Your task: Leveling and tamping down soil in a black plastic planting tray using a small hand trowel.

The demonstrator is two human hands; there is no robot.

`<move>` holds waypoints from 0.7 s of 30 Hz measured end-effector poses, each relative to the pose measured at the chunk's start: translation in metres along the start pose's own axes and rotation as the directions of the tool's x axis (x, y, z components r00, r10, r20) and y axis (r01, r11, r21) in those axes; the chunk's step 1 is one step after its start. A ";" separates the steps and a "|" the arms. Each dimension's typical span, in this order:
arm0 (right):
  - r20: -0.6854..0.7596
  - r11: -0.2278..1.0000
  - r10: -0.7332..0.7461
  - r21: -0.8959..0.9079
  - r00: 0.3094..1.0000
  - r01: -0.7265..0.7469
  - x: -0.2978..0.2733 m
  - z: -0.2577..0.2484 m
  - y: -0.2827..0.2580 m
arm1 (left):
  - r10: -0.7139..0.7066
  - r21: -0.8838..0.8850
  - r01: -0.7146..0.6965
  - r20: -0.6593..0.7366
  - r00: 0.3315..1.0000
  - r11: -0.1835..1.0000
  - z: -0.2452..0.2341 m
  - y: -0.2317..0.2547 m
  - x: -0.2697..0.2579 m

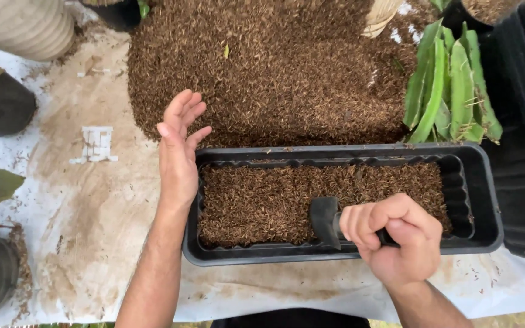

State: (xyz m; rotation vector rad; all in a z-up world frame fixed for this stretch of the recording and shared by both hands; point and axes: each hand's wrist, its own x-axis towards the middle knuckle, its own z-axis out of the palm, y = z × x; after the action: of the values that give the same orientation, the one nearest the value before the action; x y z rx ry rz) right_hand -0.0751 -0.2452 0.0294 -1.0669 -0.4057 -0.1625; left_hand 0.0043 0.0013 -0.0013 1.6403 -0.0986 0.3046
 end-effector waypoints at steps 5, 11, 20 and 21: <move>0.099 0.995 -0.087 -0.030 0.991 0.090 0.019 -0.010 -0.017 | 0.002 0.001 -0.002 -0.010 1.000 1.000 0.000 0.003 -0.002; 0.061 0.985 -0.136 0.116 0.989 0.128 0.013 0.014 -0.034 | 0.001 -0.005 -0.001 -0.005 1.000 1.000 -0.001 0.002 -0.002; 0.041 0.998 -0.032 0.050 0.999 0.030 -0.001 0.020 0.015 | -0.025 -0.022 0.025 0.003 1.000 0.999 -0.002 0.002 -0.002; 0.045 0.999 -0.045 0.022 0.998 0.044 -0.001 0.021 0.015 | -0.022 -0.037 0.022 0.003 1.000 0.999 0.000 0.002 -0.001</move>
State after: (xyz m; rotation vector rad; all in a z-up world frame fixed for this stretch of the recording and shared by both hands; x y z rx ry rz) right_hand -0.0762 -0.2196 0.0256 -1.0427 -0.4710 -0.1731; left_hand 0.0028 0.0014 0.0009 1.6045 -0.0879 0.2824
